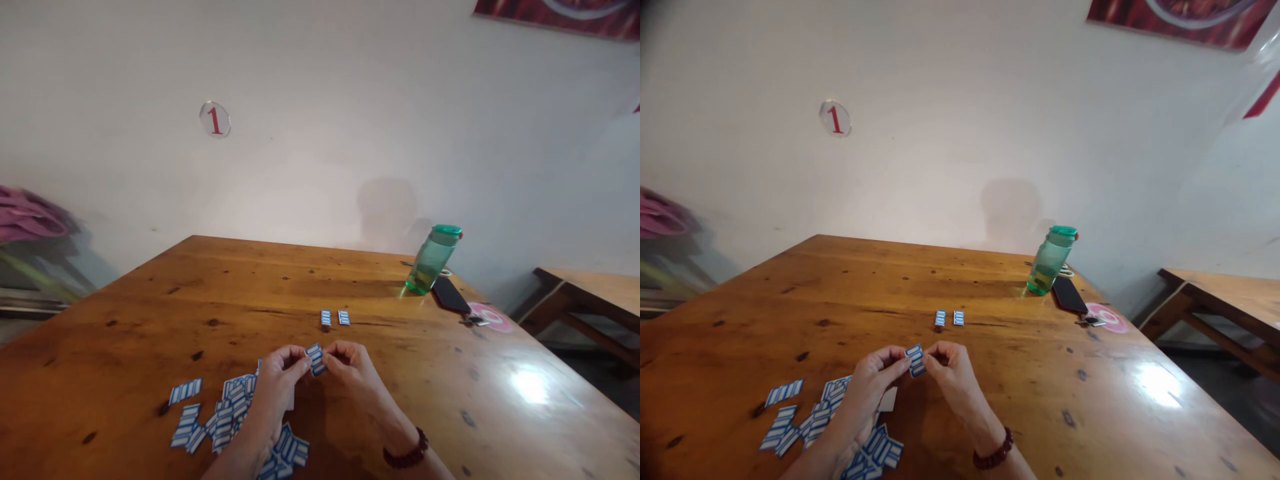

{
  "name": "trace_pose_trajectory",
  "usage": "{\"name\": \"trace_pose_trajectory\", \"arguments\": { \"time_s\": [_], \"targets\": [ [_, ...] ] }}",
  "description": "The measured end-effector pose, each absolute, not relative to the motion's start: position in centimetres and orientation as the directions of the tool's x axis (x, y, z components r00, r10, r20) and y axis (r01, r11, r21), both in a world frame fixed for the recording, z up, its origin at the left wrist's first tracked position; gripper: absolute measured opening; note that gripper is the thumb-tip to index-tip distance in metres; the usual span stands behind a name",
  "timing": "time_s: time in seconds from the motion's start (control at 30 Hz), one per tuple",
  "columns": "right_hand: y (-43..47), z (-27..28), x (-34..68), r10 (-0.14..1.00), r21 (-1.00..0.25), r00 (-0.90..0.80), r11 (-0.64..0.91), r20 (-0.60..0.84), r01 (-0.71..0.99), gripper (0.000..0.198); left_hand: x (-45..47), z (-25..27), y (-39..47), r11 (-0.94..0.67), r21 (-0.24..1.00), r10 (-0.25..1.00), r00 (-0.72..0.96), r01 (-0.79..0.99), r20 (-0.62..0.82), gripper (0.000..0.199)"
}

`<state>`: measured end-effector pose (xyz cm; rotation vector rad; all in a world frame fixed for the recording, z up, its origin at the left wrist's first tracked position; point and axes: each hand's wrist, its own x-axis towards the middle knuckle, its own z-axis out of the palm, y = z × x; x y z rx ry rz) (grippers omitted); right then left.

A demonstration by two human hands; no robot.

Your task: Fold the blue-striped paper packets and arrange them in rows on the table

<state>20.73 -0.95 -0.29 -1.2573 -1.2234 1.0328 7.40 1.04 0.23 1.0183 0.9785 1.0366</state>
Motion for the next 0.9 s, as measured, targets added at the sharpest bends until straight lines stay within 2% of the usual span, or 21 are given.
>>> {"name": "trace_pose_trajectory", "arguments": {
  "time_s": [0.43,0.63,0.9],
  "targets": [
    [-1.1,-0.1,20.5,0.980,-0.991,0.171,0.087,0.104,0.102,0.015,7.3,-0.3,1.2,0.189,0.964,0.966,0.214,-0.190,-0.147,0.010],
    [-1.5,0.5,20.4,0.988,-0.997,0.153,0.030,0.019,-0.069,0.019,7.3,-0.1,1.1,0.196,0.955,0.970,0.188,-0.223,-0.155,0.011],
    [-1.2,0.3,20.8,0.961,-0.984,0.274,0.035,-0.014,-0.172,0.022,7.3,-0.1,1.3,0.225,0.938,0.969,0.162,-0.264,-0.187,0.012]
  ]
}}
